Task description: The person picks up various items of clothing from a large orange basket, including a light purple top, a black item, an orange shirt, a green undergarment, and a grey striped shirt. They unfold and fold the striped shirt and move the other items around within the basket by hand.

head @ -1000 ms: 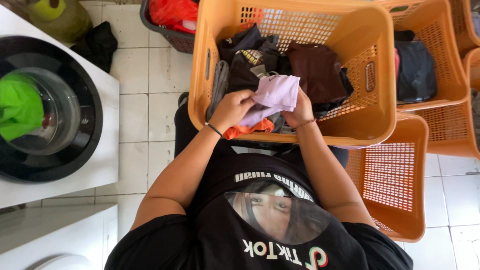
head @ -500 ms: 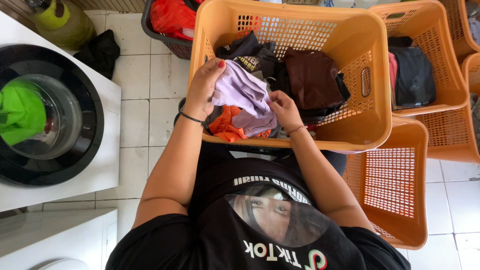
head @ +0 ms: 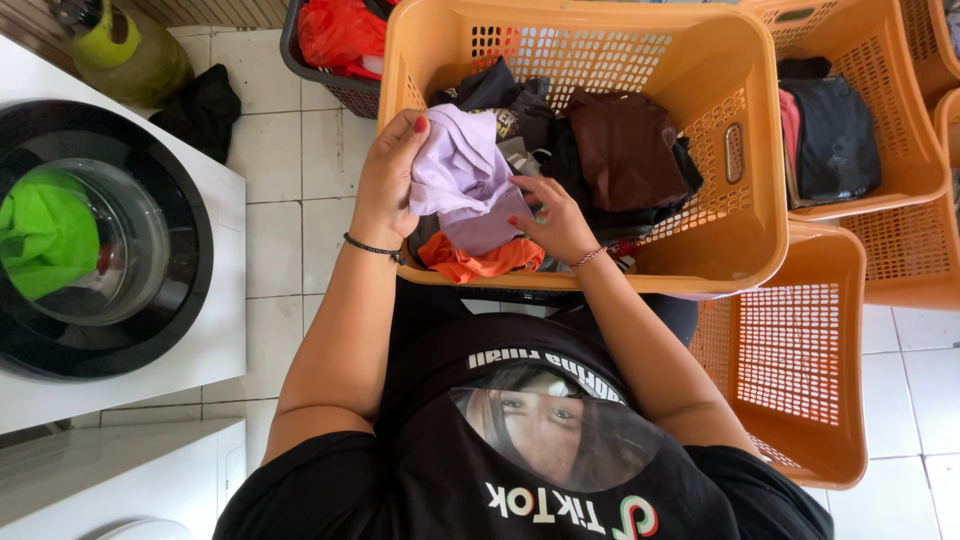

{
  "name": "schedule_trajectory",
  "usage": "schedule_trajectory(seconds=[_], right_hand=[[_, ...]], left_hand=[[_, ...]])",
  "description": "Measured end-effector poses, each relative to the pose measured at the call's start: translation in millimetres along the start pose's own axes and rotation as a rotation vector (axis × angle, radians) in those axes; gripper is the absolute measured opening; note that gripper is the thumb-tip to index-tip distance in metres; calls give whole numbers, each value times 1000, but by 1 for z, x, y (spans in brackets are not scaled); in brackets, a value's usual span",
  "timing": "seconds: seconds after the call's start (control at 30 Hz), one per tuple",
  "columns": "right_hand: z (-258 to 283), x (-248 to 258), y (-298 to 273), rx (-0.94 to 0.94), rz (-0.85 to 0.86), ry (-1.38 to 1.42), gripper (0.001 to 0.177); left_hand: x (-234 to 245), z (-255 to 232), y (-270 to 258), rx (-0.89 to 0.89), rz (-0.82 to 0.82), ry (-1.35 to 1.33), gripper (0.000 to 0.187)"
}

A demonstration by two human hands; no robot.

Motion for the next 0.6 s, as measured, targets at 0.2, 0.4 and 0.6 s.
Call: schedule_trajectory(seconds=[0.2,0.4,0.6], right_hand=[[0,-2,-1,314,42,-106,50],[-51,-1,0,-107,-401,193,21],[-96,2,6,-36,-581,715,3]], left_hand=[[-7,0,-7,8,36,-76,17],[2,-5,1,-145,-85,-47,15],[2,40,-7,-19,-280,263,42]])
Point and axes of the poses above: each hand's wrist, its own y-axis towards the middle knuckle, its own x-axis out of the back of the hand, z = x × y, the point moved 1 cm from there along y, towards the middle knuckle, and after that the axes turned 3 degrees about y, right-handed, at the moved point
